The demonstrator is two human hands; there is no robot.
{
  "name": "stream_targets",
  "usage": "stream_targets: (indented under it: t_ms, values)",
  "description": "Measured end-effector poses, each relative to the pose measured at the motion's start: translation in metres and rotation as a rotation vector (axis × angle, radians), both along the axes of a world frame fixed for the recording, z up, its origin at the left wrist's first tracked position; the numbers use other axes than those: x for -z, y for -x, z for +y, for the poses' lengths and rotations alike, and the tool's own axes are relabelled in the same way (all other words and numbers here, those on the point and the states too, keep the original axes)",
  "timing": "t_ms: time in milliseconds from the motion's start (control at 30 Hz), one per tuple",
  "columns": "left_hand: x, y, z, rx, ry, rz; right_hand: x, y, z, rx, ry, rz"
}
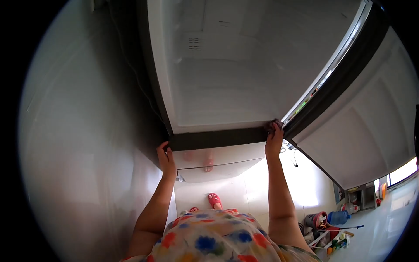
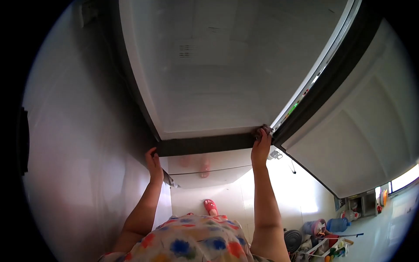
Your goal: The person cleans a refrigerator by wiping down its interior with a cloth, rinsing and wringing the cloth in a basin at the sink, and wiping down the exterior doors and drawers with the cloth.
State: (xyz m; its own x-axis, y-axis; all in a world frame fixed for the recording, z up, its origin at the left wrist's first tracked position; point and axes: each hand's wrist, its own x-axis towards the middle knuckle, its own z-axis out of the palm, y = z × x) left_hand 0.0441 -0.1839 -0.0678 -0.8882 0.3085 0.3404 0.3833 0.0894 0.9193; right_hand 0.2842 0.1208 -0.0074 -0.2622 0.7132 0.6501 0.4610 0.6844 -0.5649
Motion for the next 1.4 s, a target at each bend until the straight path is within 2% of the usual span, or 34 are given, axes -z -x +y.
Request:
stream_targets:
  t_ms: [33,133,233,333,433,667,733,767,867,967,1067,1100,1200,1233,1300,1333,1400]
  values:
    - [0.002,0.0,-0.001,0.008,-0.005,-0.003,0.009,-0.001,0.008,0.089,-0.035,-0.145]
    - [0.007,0.005,0.002,0.029,-0.028,-0.013,0.028,0.0,0.013,0.181,-0.07,-0.347]
    - [0.009,0.007,0.001,0.047,-0.058,-0.004,0.027,0.006,0.01,0.223,0.065,-0.407]
    - [0.011,0.006,0.005,0.031,-0.095,0.027,0.035,0.009,0.004,0.212,-0.167,-0.359]
    - [0.01,0.005,0.003,0.04,-0.108,0.002,0.03,0.016,-0.011,0.203,-0.183,-0.345]
    - [0.008,0.01,-0.007,0.058,-0.11,-0.091,0.016,0.086,-0.11,-0.143,-0.175,-0.249]
    - [0.004,0.012,-0.01,0.059,-0.09,-0.114,0.017,0.112,-0.135,-0.264,-0.249,-0.216]
    - [0.0,0.011,-0.012,0.04,-0.083,-0.049,0.014,0.125,-0.152,-0.305,-0.167,-0.283]
    - [-0.016,0.012,-0.022,0.074,-0.06,-0.058,0.008,0.157,-0.199,-0.432,-0.097,-0.257]
    - [-0.009,0.015,-0.027,0.083,-0.134,-0.141,0.013,0.18,-0.217,-0.54,-0.236,-0.102]
    - [-0.007,0.02,-0.031,0.002,-0.283,-0.118,0.016,0.19,-0.235,-0.667,-0.269,-0.081]
    - [-0.019,0.017,-0.036,-0.02,-0.245,-0.137,0.012,0.193,-0.243,-0.784,-0.15,0.04]
    - [-0.02,0.031,-0.041,-0.087,-0.327,-0.107,0.021,0.18,-0.245,-1.054,-0.07,-0.028]
    - [-0.038,0.027,-0.043,-0.112,-0.288,-0.126,0.016,0.171,-0.245,-1.157,-0.041,-0.142]
    - [-0.04,0.031,-0.041,-0.093,-0.324,-0.127,0.005,0.146,-0.237,-1.356,0.023,-0.378]
    - [-0.039,0.034,-0.039,-0.081,-0.347,-0.127,0.003,0.14,-0.226,-1.248,-0.011,-0.241]
    - [-0.031,0.035,-0.027,-0.077,-0.175,0.053,-0.004,0.134,-0.2,-1.037,-0.077,0.026]
